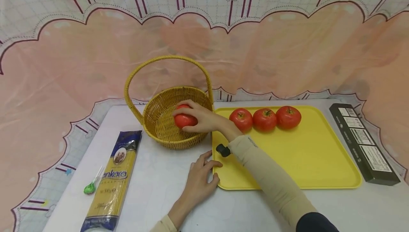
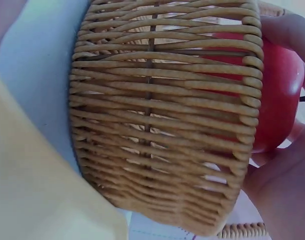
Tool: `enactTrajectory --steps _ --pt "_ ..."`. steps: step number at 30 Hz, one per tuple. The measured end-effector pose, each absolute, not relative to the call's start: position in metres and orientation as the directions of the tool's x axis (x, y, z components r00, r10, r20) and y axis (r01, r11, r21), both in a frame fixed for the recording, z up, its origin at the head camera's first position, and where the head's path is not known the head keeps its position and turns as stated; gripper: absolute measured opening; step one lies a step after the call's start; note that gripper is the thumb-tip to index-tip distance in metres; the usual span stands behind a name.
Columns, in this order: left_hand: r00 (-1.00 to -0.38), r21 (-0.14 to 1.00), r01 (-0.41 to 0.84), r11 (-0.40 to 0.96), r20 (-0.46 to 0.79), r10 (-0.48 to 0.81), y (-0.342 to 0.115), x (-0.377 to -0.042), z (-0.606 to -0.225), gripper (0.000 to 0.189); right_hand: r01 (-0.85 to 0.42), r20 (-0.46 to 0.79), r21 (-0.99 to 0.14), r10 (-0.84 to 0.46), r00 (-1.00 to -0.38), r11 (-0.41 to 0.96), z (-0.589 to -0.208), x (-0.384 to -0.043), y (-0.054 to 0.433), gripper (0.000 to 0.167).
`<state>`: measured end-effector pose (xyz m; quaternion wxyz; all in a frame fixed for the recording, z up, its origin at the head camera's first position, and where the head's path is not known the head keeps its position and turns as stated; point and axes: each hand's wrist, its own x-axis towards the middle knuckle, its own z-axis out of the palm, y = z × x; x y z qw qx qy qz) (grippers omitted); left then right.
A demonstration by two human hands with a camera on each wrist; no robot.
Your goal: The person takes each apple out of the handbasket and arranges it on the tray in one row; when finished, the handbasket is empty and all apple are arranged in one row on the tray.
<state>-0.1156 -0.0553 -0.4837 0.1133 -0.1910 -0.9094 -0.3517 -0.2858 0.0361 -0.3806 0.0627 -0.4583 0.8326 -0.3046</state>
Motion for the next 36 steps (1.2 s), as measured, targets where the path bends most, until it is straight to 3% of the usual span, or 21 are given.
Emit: enactTrajectory --steps 19,36 --pt "-0.904 0.585 0.421 0.693 0.333 0.268 -0.054 -0.116 -0.482 0.025 -0.699 0.366 -0.637 -0.671 -0.645 0.325 -0.387 -0.261 0.079 0.047" --pt "-0.902 0.572 0.416 0.707 0.356 0.243 -0.051 -0.115 -0.483 0.025 -0.666 0.383 -0.645 -0.596 -0.706 0.374 -0.388 -0.242 0.114 0.051"
